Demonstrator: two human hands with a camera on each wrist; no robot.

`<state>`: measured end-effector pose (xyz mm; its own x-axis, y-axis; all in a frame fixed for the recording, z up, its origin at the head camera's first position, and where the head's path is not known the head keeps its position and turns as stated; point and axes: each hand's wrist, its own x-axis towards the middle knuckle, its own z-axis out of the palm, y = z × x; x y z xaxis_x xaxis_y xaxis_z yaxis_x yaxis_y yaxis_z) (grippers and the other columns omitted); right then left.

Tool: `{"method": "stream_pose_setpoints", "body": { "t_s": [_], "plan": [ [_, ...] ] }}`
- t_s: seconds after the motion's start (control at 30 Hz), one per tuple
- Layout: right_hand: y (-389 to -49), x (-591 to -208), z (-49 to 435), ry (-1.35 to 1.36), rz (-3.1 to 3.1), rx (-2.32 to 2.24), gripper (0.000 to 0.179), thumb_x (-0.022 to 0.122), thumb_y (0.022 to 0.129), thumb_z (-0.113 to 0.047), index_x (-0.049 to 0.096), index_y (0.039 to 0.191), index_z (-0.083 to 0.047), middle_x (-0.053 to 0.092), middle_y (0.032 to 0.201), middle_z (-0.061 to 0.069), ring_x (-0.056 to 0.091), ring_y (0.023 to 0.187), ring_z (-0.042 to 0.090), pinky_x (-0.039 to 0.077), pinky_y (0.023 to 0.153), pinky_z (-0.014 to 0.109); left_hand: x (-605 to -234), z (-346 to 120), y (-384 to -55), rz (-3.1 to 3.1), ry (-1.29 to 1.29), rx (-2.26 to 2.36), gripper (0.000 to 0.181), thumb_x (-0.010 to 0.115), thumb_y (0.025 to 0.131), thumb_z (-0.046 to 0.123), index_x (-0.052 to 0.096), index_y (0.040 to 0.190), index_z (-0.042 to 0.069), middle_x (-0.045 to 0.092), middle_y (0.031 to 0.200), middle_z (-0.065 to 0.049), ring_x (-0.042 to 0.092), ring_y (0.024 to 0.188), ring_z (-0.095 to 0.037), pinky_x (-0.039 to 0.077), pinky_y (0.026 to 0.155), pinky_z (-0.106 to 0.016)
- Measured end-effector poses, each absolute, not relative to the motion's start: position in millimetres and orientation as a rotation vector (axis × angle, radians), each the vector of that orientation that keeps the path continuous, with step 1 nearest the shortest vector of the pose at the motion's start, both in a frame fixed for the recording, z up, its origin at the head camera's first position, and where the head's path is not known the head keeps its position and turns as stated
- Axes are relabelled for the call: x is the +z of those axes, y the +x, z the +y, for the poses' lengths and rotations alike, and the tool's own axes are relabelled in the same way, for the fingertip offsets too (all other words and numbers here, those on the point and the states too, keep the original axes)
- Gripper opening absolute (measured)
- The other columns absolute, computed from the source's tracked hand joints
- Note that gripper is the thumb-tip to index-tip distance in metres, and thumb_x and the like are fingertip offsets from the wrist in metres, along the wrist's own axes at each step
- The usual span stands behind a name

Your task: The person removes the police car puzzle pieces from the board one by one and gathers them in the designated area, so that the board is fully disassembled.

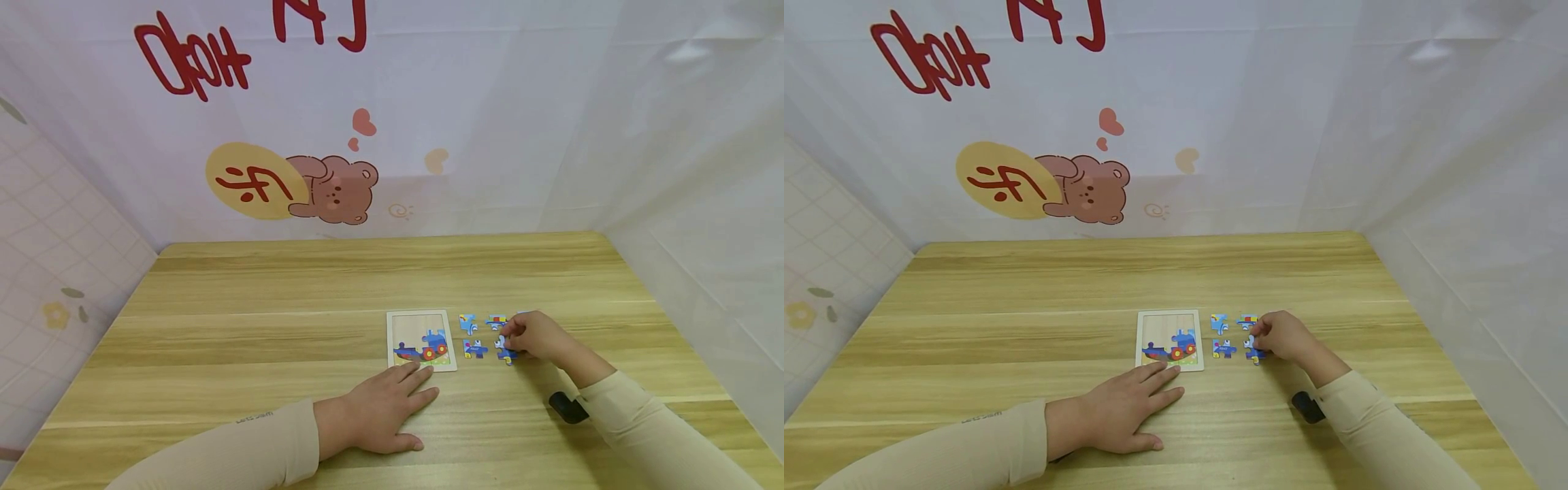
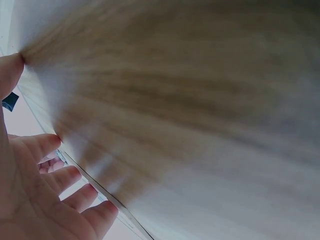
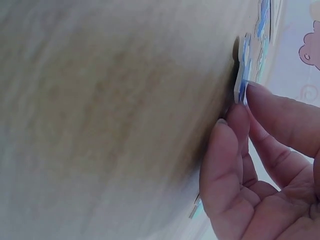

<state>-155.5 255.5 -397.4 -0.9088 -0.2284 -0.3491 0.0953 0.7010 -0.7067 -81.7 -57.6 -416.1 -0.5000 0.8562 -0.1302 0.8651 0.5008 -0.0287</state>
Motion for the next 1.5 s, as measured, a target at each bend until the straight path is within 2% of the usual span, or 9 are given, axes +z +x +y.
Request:
{"method": "stream_pose_setpoints", "body": {
  "t_s": [0.3, 0.77, 0.93, 1.0, 1.2, 1.5],
  "plan": [
    [-156.1, -398.9, 254.9, -0.125, 2.524, -1.046, 0.011, 0.067, 0.086, 0.000, 0.064, 0.094, 0.005, 0.061, 0.080, 0.004, 0.055, 0.067, 0.013, 0.051, 0.057, 0.031, -415.9, -57.9, -81.6, 2.631, 1.518, -0.135, 0.071, 0.044, 0.092, 0.063, 0.040, 0.148, 0.019, 0.033, 0.154, -0.009, 0.031, 0.141, -0.027, 0.030, 0.112, -0.034],
    [-156.3, -398.2, 252.9, -0.161, 2.585, -0.956, 0.010, 0.067, 0.087, -0.001, 0.064, 0.095, 0.004, 0.061, 0.084, 0.006, 0.055, 0.070, 0.016, 0.051, 0.058, 0.032, -418.8, -58.3, -82.3, 2.630, 1.520, -0.137, 0.071, 0.043, 0.093, 0.064, 0.040, 0.148, 0.019, 0.032, 0.154, -0.009, 0.031, 0.141, -0.027, 0.030, 0.112, -0.034],
    [-158.0, -390.8, 251.7, -0.192, 2.663, -0.923, 0.015, 0.067, 0.087, -0.006, 0.066, 0.099, 0.004, 0.057, 0.082, 0.005, 0.051, 0.074, 0.019, 0.045, 0.061, 0.031, -419.0, -58.3, -82.8, 2.626, 1.519, -0.137, 0.071, 0.043, 0.093, 0.064, 0.039, 0.148, 0.019, 0.031, 0.155, -0.009, 0.030, 0.141, -0.027, 0.031, 0.112, -0.034],
    [-159.0, -387.5, 248.7, -0.211, 2.697, -0.921, 0.018, 0.067, 0.087, -0.008, 0.066, 0.101, 0.003, 0.057, 0.084, 0.007, 0.051, 0.077, 0.021, 0.043, 0.063, 0.032, -419.0, -58.4, -82.9, 2.627, 1.520, -0.139, 0.071, 0.043, 0.093, 0.064, 0.039, 0.148, 0.019, 0.031, 0.155, -0.009, 0.030, 0.141, -0.027, 0.031, 0.112, -0.034],
    [-161.5, -386.3, 233.3, -0.245, 2.650, -1.070, 0.024, 0.064, 0.088, -0.005, 0.063, 0.110, 0.005, 0.060, 0.093, 0.010, 0.060, 0.089, 0.026, 0.049, 0.070, 0.034, -419.2, -58.1, -82.7, 2.635, 1.523, -0.136, 0.072, 0.043, 0.092, 0.064, 0.040, 0.148, 0.019, 0.032, 0.154, -0.010, 0.031, 0.141, -0.028, 0.031, 0.111, -0.034],
    [-165.4, -392.5, 208.0, -0.322, 2.583, -1.196, 0.031, 0.065, 0.091, -0.010, 0.061, 0.118, 0.004, 0.062, 0.112, 0.018, 0.058, 0.100, 0.029, 0.051, 0.080, 0.038, -419.1, -57.9, -82.0, 2.658, 1.537, -0.147, 0.072, 0.044, 0.092, 0.064, 0.041, 0.147, 0.019, 0.033, 0.154, -0.009, 0.032, 0.141, -0.028, 0.033, 0.111, -0.034]
  ]
}}
